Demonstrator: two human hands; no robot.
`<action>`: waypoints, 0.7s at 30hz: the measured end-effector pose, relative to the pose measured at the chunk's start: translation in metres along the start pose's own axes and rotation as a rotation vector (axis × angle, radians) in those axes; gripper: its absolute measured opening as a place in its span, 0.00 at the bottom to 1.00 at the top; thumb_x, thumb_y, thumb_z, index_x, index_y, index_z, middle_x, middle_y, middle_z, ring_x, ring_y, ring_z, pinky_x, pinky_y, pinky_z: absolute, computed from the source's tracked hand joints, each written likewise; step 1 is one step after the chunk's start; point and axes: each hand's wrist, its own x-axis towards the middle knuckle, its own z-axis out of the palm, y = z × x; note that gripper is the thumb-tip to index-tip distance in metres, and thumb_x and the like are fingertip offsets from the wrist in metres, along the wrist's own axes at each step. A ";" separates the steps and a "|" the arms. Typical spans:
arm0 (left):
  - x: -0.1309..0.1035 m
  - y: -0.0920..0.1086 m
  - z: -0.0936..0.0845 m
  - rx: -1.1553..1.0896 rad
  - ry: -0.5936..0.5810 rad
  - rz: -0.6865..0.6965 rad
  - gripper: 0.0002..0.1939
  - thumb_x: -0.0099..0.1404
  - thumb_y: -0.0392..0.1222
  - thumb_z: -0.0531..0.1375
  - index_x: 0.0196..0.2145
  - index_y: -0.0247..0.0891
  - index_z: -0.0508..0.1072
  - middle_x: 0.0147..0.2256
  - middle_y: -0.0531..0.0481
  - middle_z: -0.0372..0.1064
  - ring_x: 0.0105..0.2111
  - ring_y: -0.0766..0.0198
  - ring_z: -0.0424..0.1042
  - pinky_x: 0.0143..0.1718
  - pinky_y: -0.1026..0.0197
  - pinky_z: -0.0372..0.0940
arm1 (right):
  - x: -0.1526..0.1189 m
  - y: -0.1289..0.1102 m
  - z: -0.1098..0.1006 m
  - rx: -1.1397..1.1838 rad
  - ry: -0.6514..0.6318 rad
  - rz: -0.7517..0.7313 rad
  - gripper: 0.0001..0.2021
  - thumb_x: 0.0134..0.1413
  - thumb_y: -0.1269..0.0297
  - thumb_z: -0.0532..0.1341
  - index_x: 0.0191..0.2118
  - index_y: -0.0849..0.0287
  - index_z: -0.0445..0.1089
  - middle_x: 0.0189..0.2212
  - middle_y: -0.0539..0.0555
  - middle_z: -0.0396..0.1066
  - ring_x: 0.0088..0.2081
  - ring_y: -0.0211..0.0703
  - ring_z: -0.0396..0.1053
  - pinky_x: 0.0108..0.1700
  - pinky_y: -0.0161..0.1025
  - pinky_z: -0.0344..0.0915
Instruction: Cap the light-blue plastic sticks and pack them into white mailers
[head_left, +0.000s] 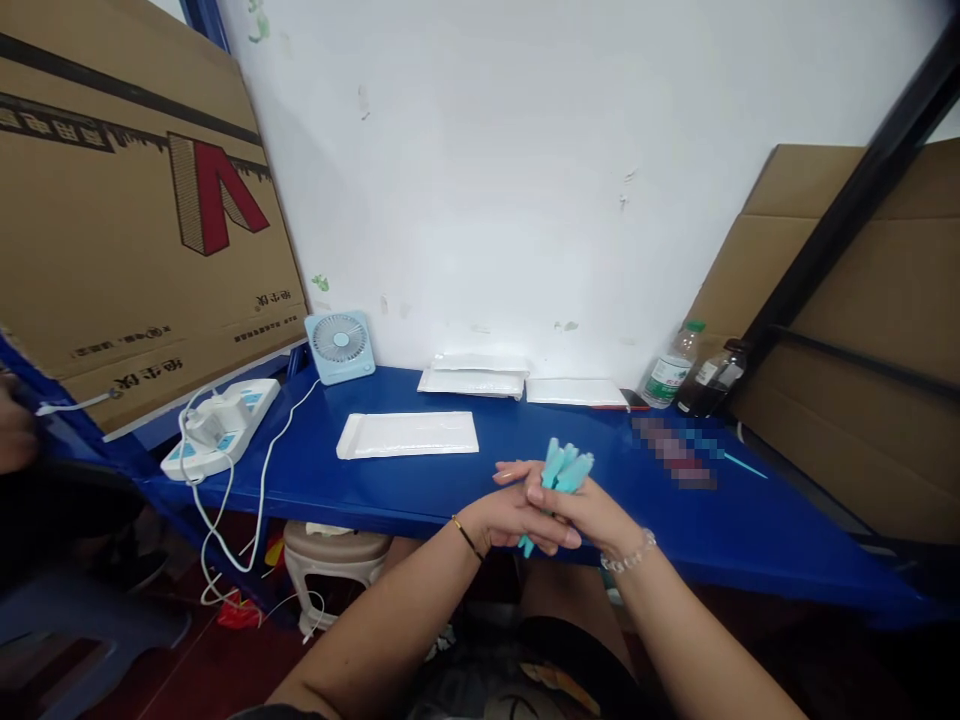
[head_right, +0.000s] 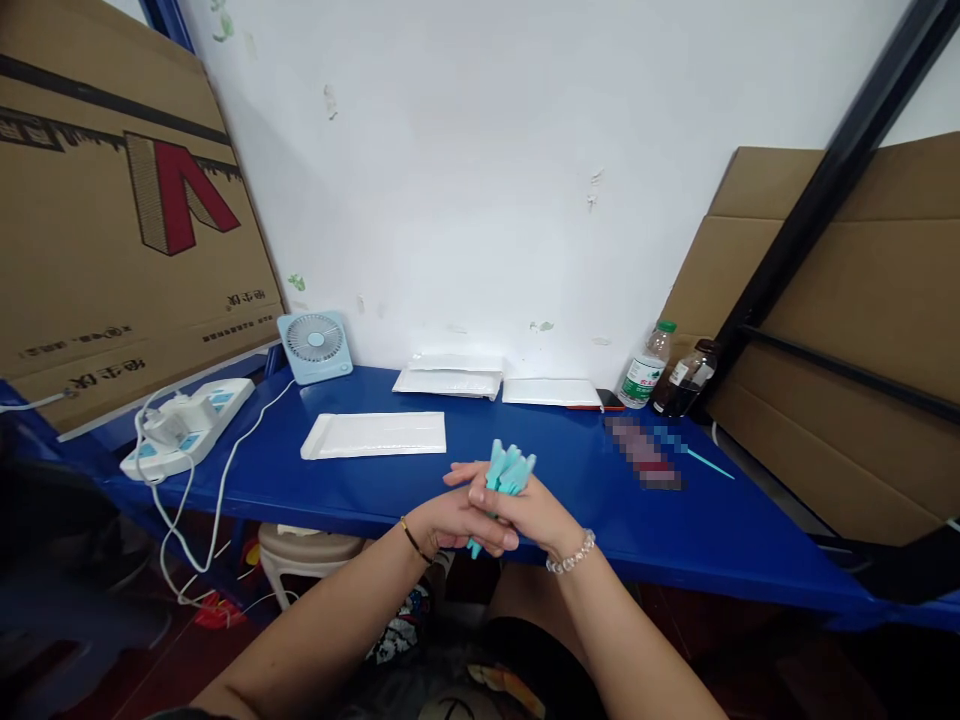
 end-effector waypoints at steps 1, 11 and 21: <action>-0.002 0.000 -0.006 0.023 0.010 0.107 0.23 0.43 0.53 0.68 0.34 0.35 0.73 0.28 0.48 0.72 0.29 0.60 0.71 0.30 0.60 0.66 | -0.002 -0.001 0.000 0.049 0.081 -0.030 0.11 0.54 0.55 0.61 0.33 0.58 0.74 0.41 0.58 0.73 0.48 0.51 0.68 0.52 0.50 0.62; -0.048 -0.035 -0.206 0.811 0.742 -0.413 0.41 0.31 0.49 0.72 0.47 0.38 0.71 0.52 0.35 0.65 0.56 0.35 0.55 0.50 0.45 0.57 | -0.006 0.041 -0.033 0.178 0.552 -0.030 0.13 0.50 0.55 0.63 0.37 0.57 0.66 0.14 0.40 0.48 0.16 0.30 0.47 0.20 0.31 0.52; -0.023 -0.026 -0.155 -0.665 0.938 0.239 0.15 0.53 0.40 0.66 0.38 0.36 0.69 0.37 0.45 0.74 0.34 0.61 0.74 0.39 0.58 0.69 | 0.007 0.035 -0.017 0.039 0.703 -0.011 0.22 0.42 0.53 0.67 0.42 0.58 0.67 0.13 0.40 0.47 0.15 0.29 0.43 0.17 0.32 0.42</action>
